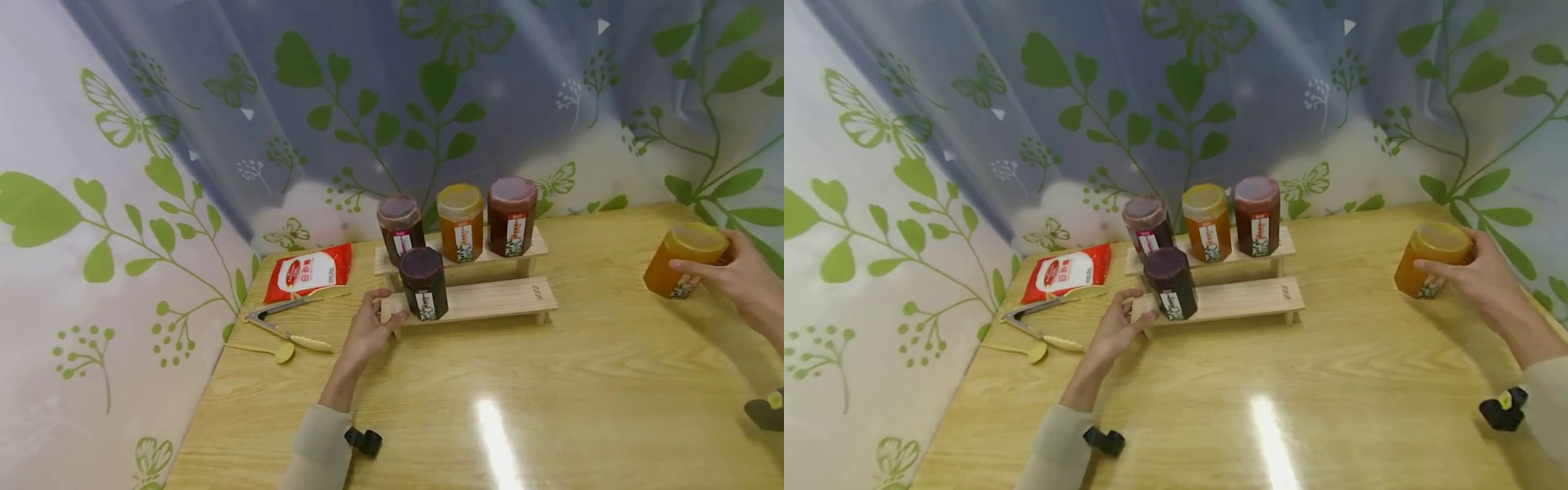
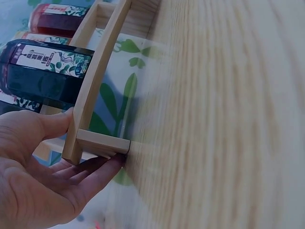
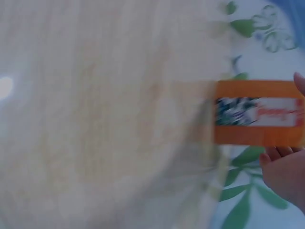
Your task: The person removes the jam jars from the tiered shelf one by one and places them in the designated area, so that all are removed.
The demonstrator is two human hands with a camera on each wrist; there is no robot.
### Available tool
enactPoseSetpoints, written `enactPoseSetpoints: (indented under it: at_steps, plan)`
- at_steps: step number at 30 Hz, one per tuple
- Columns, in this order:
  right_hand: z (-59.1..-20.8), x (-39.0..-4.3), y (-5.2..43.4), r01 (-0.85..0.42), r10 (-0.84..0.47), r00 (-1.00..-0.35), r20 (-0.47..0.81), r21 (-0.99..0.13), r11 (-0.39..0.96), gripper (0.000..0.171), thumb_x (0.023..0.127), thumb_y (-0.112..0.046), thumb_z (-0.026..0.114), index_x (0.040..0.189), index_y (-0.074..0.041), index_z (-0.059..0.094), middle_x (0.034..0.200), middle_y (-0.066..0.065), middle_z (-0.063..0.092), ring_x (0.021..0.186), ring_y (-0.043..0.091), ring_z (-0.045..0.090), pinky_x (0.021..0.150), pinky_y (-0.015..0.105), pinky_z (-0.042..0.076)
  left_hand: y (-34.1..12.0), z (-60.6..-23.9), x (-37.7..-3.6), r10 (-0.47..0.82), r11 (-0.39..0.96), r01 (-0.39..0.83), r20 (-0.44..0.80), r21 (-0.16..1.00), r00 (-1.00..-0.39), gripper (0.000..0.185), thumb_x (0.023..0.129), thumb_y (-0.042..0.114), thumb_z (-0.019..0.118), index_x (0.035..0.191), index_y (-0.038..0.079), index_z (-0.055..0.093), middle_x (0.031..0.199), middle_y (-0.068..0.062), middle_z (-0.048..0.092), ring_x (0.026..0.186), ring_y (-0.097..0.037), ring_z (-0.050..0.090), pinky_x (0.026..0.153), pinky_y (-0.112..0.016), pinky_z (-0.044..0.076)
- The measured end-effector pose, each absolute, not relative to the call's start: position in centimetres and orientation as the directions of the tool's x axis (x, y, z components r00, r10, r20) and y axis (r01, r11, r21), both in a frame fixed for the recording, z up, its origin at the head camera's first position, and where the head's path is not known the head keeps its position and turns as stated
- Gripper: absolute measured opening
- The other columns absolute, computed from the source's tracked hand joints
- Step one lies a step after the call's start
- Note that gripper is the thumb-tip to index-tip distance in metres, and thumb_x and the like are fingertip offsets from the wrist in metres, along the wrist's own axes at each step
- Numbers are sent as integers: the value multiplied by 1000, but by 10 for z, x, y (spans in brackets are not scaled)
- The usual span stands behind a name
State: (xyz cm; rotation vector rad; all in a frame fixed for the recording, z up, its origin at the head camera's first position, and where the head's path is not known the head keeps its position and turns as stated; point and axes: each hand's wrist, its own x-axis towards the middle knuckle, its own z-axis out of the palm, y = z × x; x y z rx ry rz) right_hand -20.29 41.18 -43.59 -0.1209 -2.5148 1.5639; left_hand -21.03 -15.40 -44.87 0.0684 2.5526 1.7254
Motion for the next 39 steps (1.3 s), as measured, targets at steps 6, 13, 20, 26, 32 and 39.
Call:
enactPoseSetpoints:
  at_steps: [6,13,20,26,32,39]
  plan:
    - [-411,-204,392,-126,306,-905,297,-873,472,71,103,-19,67,162,-21,29,162,-10,38,158,14,19,125,24,11,-153,-450,-210,76,376,14,-16,927,-997,52,97,18,75,141,6,49,149,-29,52,143,-40,45,114,-57,37]
    - [-382,-199,355,-236,161,-933,321,-887,398,64,100,-3,67,154,-28,41,147,-20,47,149,8,31,114,12,27,-152,-448,-211,76,385,23,-7,923,-997,52,97,17,75,140,5,48,147,-29,54,143,-40,45,114,-56,37]
    - [-392,-197,320,-301,-14,-953,302,-944,137,60,98,8,64,152,-12,45,144,-10,54,134,2,46,110,12,33,-151,-450,-212,81,363,12,-19,932,-997,51,97,15,74,140,5,47,146,-29,55,138,-39,51,108,-53,44]
    - [-398,-194,293,-316,-179,-928,326,-945,-84,59,98,16,57,152,-4,42,147,0,56,131,3,54,99,13,46,-151,-452,-210,85,363,23,-9,932,-996,51,97,16,74,139,5,48,147,-28,54,139,-39,50,109,-54,43]
    - [-405,-192,269,-302,-318,-897,305,-951,-59,55,102,12,53,154,-2,40,148,4,57,132,10,57,98,20,51,-154,-452,-208,68,366,8,-18,931,-998,51,97,18,75,140,7,49,149,-27,53,140,-38,50,110,-55,42]
    - [-415,-193,239,-229,-450,-863,228,-972,-53,57,105,7,53,157,2,30,151,3,54,135,16,57,102,25,50,-155,-451,-209,62,369,11,-13,930,-998,52,97,19,75,141,8,49,150,-27,51,144,-38,45,112,-56,40]
